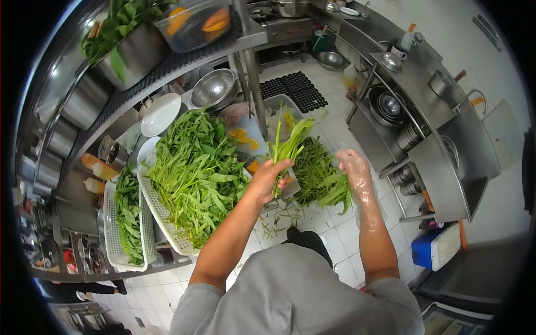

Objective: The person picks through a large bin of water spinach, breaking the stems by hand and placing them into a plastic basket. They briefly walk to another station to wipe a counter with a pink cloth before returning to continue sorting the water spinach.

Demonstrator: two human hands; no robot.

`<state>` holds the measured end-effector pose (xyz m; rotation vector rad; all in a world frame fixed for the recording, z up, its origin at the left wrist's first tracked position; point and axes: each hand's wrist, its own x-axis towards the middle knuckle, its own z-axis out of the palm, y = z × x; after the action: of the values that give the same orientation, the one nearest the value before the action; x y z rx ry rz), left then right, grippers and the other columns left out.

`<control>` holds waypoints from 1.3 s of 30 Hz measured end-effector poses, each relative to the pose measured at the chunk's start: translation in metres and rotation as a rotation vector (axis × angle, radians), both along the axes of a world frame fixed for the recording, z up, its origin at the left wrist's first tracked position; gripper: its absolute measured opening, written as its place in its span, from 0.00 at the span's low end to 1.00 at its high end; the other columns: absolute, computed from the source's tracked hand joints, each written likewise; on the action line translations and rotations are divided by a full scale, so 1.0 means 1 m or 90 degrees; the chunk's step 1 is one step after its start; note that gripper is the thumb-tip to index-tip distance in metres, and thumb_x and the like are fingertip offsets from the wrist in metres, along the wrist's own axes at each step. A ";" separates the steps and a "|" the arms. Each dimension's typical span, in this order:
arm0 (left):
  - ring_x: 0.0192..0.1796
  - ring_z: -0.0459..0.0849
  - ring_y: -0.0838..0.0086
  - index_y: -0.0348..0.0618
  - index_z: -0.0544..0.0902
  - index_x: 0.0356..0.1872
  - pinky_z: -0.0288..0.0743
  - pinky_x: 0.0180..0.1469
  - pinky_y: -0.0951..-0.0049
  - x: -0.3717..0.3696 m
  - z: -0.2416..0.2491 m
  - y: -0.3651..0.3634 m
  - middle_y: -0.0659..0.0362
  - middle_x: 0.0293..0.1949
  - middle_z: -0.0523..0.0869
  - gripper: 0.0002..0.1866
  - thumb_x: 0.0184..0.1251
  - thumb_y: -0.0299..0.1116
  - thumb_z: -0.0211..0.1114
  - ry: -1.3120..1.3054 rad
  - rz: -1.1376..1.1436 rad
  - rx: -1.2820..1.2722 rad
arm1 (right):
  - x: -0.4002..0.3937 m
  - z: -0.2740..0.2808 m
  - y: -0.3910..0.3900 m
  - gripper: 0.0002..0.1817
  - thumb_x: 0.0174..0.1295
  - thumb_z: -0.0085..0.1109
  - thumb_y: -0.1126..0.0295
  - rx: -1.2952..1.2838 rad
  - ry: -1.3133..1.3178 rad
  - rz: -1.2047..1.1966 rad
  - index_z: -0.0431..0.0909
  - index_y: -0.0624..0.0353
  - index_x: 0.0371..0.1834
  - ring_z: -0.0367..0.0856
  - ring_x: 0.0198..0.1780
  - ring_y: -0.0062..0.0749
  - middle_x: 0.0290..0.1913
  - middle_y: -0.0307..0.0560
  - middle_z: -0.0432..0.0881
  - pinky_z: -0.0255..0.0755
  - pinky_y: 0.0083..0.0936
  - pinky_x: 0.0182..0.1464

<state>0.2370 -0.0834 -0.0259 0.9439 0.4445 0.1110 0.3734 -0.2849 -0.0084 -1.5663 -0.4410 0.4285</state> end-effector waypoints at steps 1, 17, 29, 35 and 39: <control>0.19 0.67 0.80 0.35 0.74 0.42 0.59 0.19 0.81 0.000 0.000 0.000 0.60 0.27 0.75 0.14 0.66 0.37 0.60 -0.016 -0.015 0.002 | -0.006 0.016 0.003 0.13 0.63 0.56 0.61 -0.058 -0.019 0.003 0.79 0.59 0.41 0.70 0.32 0.17 0.28 0.35 0.75 0.66 0.17 0.37; 0.15 0.61 0.84 0.37 0.76 0.39 0.53 0.17 0.82 -0.004 0.003 -0.006 0.67 0.18 0.69 0.10 0.62 0.33 0.62 0.029 -0.035 -0.002 | -0.015 0.032 0.014 0.11 0.60 0.60 0.64 -0.134 -0.109 0.106 0.80 0.61 0.38 0.69 0.29 0.16 0.25 0.34 0.76 0.67 0.18 0.35; 0.20 0.69 0.83 0.40 0.79 0.32 0.58 0.20 0.83 -0.004 -0.001 -0.013 0.62 0.26 0.79 0.11 0.59 0.38 0.67 0.054 -0.058 0.075 | -0.014 0.028 0.014 0.10 0.60 0.61 0.65 -0.100 -0.144 0.095 0.81 0.60 0.39 0.71 0.30 0.16 0.27 0.35 0.78 0.68 0.19 0.36; 0.20 0.69 0.83 0.40 0.80 0.34 0.59 0.21 0.82 -0.003 0.003 -0.018 0.61 0.29 0.81 0.12 0.59 0.39 0.68 0.059 -0.073 0.129 | -0.014 0.024 0.016 0.08 0.59 0.61 0.68 -0.061 -0.238 0.117 0.82 0.59 0.38 0.79 0.32 0.24 0.32 0.44 0.83 0.72 0.23 0.39; 0.21 0.68 0.84 0.41 0.81 0.38 0.59 0.22 0.82 -0.002 0.003 -0.019 0.61 0.31 0.83 0.14 0.60 0.40 0.67 0.078 -0.096 0.171 | -0.010 0.028 0.019 0.07 0.56 0.61 0.69 -0.088 -0.498 0.188 0.82 0.57 0.36 0.82 0.35 0.38 0.33 0.45 0.84 0.74 0.29 0.40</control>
<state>0.2350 -0.1026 -0.0226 1.2500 0.4780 -0.0253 0.3635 -0.2659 0.0198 -1.7754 -1.2747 0.0458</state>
